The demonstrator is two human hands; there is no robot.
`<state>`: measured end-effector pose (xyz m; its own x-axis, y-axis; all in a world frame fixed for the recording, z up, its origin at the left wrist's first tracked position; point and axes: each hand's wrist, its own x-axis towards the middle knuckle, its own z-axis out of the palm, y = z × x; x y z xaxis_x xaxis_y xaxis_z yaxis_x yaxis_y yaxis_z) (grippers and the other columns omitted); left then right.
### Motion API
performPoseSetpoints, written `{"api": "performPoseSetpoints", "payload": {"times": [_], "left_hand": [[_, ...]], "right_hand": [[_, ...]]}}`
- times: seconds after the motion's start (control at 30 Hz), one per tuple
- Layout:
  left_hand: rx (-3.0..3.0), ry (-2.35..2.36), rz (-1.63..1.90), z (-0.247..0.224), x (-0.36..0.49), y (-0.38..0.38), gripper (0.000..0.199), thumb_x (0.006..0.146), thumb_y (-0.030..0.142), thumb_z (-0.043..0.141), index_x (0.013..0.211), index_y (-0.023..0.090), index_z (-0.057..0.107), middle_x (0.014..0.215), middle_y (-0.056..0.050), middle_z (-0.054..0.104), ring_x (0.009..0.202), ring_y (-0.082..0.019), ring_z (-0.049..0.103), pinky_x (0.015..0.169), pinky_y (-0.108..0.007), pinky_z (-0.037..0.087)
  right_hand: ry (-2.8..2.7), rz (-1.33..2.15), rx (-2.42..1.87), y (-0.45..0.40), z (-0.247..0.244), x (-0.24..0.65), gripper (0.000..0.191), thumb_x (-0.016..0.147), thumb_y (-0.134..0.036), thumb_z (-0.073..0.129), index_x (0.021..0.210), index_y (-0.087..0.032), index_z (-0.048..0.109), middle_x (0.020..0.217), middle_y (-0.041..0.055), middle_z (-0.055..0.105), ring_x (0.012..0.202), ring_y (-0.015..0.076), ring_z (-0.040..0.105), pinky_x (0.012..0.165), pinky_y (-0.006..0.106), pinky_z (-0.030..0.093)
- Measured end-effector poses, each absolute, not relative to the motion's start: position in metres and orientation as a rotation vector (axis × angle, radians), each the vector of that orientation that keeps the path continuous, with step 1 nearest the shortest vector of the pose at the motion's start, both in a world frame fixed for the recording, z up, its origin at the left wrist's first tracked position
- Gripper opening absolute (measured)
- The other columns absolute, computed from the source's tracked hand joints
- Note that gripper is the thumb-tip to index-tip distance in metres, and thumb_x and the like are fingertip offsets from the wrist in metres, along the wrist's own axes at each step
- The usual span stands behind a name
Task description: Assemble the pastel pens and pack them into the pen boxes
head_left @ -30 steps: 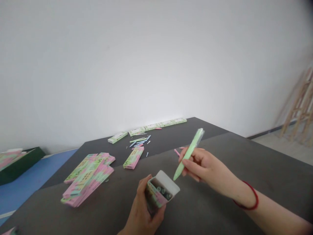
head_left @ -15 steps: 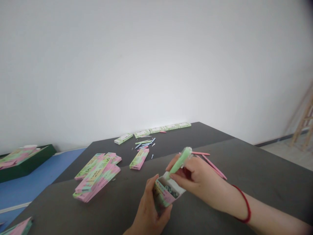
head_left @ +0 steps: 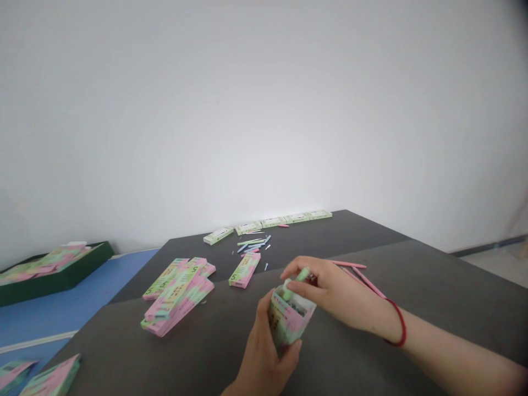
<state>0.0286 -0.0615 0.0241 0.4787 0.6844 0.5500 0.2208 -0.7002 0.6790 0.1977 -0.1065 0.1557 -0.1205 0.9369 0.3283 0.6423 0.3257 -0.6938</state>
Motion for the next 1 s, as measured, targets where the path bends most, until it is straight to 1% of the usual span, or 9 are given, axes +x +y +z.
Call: {"api": "performPoseSetpoints", "payload": {"times": [0.13,0.3,0.37,0.47,0.53,0.6,0.77,0.87,1.0], "left_hand": [[2.116,0.821,1.109,0.028,0.029,-0.063,0.074,0.070,0.008,0.057,0.134,0.020,0.023,0.126,-0.014,0.049,0.113,-0.027,0.053,0.096,-0.045,0.043],[2.051,0.873,1.099,0.035,0.029,-0.065,0.070,0.072,0.009,0.058,0.133,0.019,0.027,0.124,-0.013,0.051,0.113,-0.026,0.053,0.096,-0.044,0.042],[2.028,0.890,1.116,0.037,0.029,-0.064,0.070,0.072,0.009,0.059,0.133,0.020,0.027,0.124,-0.013,0.051,0.113,-0.026,0.053,0.096,-0.044,0.042],[1.988,0.921,1.124,0.038,0.028,-0.061,0.075,0.071,0.010,0.062,0.135,0.021,0.024,0.125,-0.013,0.051,0.113,-0.026,0.053,0.096,-0.046,0.041],[1.970,0.926,1.140,0.038,0.028,-0.060,0.080,0.070,0.010,0.064,0.136,0.021,0.021,0.130,-0.014,0.048,0.117,-0.028,0.050,0.098,-0.048,0.040],[1.984,0.908,1.150,0.038,0.027,-0.059,0.079,0.073,0.011,0.062,0.138,0.021,0.018,0.135,-0.015,0.044,0.122,-0.028,0.046,0.100,-0.048,0.038],[2.059,0.915,1.214,0.037,0.024,-0.061,0.049,0.092,0.020,0.040,0.136,0.019,0.019,0.135,-0.017,0.042,0.124,-0.025,0.046,0.101,-0.046,0.038],[2.120,0.929,1.284,0.032,0.020,-0.059,0.047,0.092,0.019,0.040,0.135,0.018,0.020,0.130,-0.017,0.046,0.117,-0.024,0.052,0.096,-0.044,0.044],[2.297,0.841,1.311,0.028,0.014,-0.051,0.033,0.092,0.018,0.040,0.124,0.021,0.033,0.126,-0.015,0.047,0.109,-0.022,0.056,0.088,-0.039,0.049]], "right_hand": [[-1.871,0.413,-1.416,-0.089,0.160,0.198,0.010,0.086,-0.028,0.054,0.088,-0.019,0.058,0.065,-0.0054,0.048,0.057,0.0099,0.043,0.050,0.021,0.031],[-1.961,0.174,-1.409,-0.076,0.158,0.200,0.006,0.082,-0.018,0.055,0.076,-0.018,0.058,0.067,-0.0035,0.052,0.061,0.0108,0.046,0.055,0.023,0.032],[-1.888,0.187,-1.396,-0.078,0.151,0.201,0.006,0.084,-0.021,0.055,0.086,-0.018,0.059,0.076,-0.0011,0.056,0.068,0.0127,0.050,0.061,0.024,0.037],[-1.702,0.341,-1.329,-0.085,0.130,0.200,0.023,0.089,-0.029,0.050,0.110,-0.019,0.055,0.101,0.0048,0.059,0.089,0.0169,0.055,0.076,0.029,0.043],[-1.634,0.511,-1.257,-0.087,0.111,0.196,0.028,0.092,-0.032,0.044,0.116,-0.020,0.051,0.109,0.0060,0.059,0.099,0.0183,0.054,0.083,0.030,0.043],[-1.598,0.672,-1.197,-0.084,0.092,0.190,0.027,0.094,-0.035,0.038,0.108,-0.019,0.055,0.099,0.0045,0.060,0.094,0.0185,0.056,0.081,0.030,0.044],[-1.436,0.883,-1.048,-0.067,0.066,0.177,0.025,0.092,-0.037,0.042,0.086,-0.017,0.056,0.074,-0.0015,0.053,0.067,0.0141,0.051,0.066,0.026,0.044],[-1.378,0.927,-0.992,-0.065,0.067,0.173,0.023,0.091,-0.036,0.045,0.086,-0.017,0.057,0.074,-0.0016,0.053,0.068,0.0138,0.051,0.066,0.025,0.043],[-1.377,0.892,-0.994,-0.074,0.076,0.169,0.022,0.091,-0.032,0.045,0.091,-0.017,0.061,0.081,0.0007,0.059,0.080,0.0162,0.055,0.074,0.026,0.043]]}}
